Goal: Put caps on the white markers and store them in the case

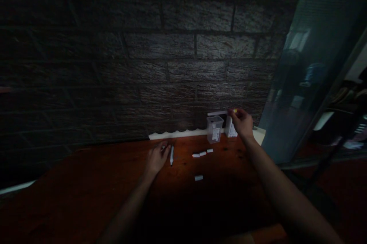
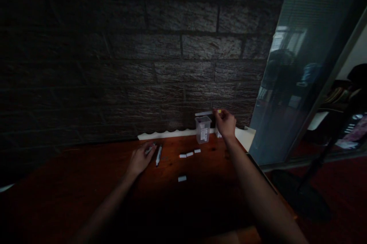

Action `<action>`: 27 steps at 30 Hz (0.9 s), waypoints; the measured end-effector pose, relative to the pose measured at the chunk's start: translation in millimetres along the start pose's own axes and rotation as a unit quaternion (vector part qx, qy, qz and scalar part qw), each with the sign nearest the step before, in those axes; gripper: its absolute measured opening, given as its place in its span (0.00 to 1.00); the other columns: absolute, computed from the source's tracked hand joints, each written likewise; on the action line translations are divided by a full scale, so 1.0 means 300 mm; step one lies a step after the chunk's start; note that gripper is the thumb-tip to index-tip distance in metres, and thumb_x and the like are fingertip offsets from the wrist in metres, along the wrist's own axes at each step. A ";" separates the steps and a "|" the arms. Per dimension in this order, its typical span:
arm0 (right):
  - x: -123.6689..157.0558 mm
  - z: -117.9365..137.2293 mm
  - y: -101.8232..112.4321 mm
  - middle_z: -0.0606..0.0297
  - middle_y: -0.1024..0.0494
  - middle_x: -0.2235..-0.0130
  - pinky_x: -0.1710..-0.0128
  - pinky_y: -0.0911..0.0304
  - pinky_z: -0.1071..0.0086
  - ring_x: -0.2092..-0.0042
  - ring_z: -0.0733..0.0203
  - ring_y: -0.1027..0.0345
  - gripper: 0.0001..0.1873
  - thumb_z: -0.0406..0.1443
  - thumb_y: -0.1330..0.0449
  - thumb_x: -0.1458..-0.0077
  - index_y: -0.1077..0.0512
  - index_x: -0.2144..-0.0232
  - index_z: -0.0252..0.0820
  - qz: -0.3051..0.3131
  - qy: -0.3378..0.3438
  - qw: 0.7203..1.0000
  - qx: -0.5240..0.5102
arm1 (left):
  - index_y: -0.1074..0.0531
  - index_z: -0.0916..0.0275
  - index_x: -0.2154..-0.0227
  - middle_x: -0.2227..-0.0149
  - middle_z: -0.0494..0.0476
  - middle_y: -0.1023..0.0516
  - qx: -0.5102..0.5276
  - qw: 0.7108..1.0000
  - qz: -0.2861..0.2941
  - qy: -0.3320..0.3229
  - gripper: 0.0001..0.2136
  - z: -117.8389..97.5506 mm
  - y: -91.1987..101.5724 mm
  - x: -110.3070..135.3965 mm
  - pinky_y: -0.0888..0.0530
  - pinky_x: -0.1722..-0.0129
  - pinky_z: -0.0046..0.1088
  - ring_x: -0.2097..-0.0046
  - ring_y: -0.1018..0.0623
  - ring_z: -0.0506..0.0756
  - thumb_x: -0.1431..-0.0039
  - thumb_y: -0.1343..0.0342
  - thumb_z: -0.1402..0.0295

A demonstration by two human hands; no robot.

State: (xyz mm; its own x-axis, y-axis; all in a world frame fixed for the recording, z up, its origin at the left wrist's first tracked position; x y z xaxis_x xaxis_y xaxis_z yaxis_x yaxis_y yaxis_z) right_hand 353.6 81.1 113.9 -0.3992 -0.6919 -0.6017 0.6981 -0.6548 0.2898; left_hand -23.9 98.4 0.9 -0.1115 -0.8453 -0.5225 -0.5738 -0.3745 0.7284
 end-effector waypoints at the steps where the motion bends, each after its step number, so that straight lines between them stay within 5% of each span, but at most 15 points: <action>1: -0.038 0.010 0.027 0.57 0.23 0.71 0.71 0.44 0.67 0.70 0.57 0.31 0.22 0.52 0.43 0.48 0.25 0.68 0.38 -0.025 0.010 0.998 0.064 | 0.27 0.62 0.55 0.55 0.63 0.21 -0.032 0.999 0.001 0.006 0.19 0.015 0.005 -0.002 0.29 0.53 0.35 0.53 0.23 0.60 0.38 0.54 0.56; 6: -0.141 0.046 -0.041 0.57 0.24 0.75 0.71 0.46 0.65 0.72 0.56 0.31 0.17 0.45 0.43 0.45 0.27 0.77 0.39 0.071 0.055 0.968 0.235 | 0.27 0.57 0.51 0.52 0.63 0.22 -0.128 0.990 0.032 0.058 0.19 0.061 0.024 0.003 0.30 0.52 0.37 0.51 0.25 0.63 0.39 0.53 0.56; 11: -0.107 0.038 -0.170 0.58 0.28 0.78 0.67 0.45 0.63 0.69 0.54 0.31 0.15 0.40 0.38 0.47 0.28 0.82 0.40 0.158 0.093 0.952 0.245 | 0.22 0.59 0.62 0.60 0.65 0.20 -0.079 0.979 0.122 0.141 0.14 0.098 -0.002 0.017 0.30 0.58 0.38 0.57 0.22 0.64 0.42 0.50 0.60; 16: 0.069 0.071 -0.249 0.50 0.23 0.61 0.59 0.40 0.63 0.61 0.54 0.31 0.14 0.37 0.48 0.41 0.25 0.63 0.34 0.115 0.132 0.965 0.194 | 0.21 0.60 0.73 0.67 0.61 0.19 -0.002 0.981 0.129 0.143 0.07 0.104 -0.024 0.012 0.31 0.59 0.34 0.59 0.22 0.62 0.48 0.42 0.65; 18: 0.187 0.078 -0.317 0.55 0.22 0.61 0.60 0.38 0.66 0.63 0.58 0.30 0.13 0.35 0.48 0.41 0.24 0.62 0.37 0.139 0.151 0.964 0.167 | 0.22 0.61 0.76 0.70 0.60 0.19 0.044 0.980 0.132 0.146 0.04 0.103 -0.034 0.010 0.30 0.59 0.33 0.61 0.22 0.61 0.51 0.40 0.67; 22: 0.392 0.055 -0.445 0.56 0.22 0.57 0.50 0.39 0.65 0.53 0.55 0.31 0.12 0.35 0.45 0.42 0.24 0.60 0.39 0.220 0.183 0.949 0.136 | 0.24 0.64 0.60 0.68 0.58 0.19 0.144 0.967 0.127 0.168 0.11 0.092 -0.037 0.003 0.27 0.63 0.31 0.65 0.20 0.57 0.45 0.44 0.67; 24: 0.444 0.022 -0.477 0.56 0.22 0.55 0.48 0.40 0.62 0.51 0.53 0.31 0.12 0.37 0.43 0.43 0.24 0.58 0.41 0.296 0.193 0.924 0.150 | 0.30 0.65 0.50 0.62 0.59 0.19 0.257 0.940 0.116 0.193 0.17 0.081 -0.031 0.001 0.25 0.61 0.30 0.64 0.19 0.55 0.42 0.46 0.67; 27: 0.461 -0.039 -0.466 0.58 0.21 0.57 0.49 0.39 0.62 0.54 0.53 0.29 0.11 0.38 0.43 0.43 0.23 0.61 0.43 0.386 0.192 0.886 0.170 | 0.33 0.64 0.50 0.60 0.59 0.20 0.557 0.790 0.096 0.237 0.19 0.042 -0.029 0.004 0.24 0.56 0.33 0.60 0.19 0.55 0.46 0.42 0.72</action>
State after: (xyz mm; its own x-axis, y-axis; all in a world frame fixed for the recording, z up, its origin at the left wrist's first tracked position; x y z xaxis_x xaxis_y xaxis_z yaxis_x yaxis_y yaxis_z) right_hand 207.7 80.6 -18.7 0.3957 -0.8621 -0.3167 0.4304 -0.1305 0.8931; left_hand -29.2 105.4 -11.7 -0.1186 -0.9924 -0.0333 -0.9708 0.1230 -0.2058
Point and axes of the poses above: each hand's wrist, its own x-axis away from the middle knuckle, its own y-axis out of the back of the hand, z = x × y, the point moved 6 cm from there along -x, towards the middle knuckle
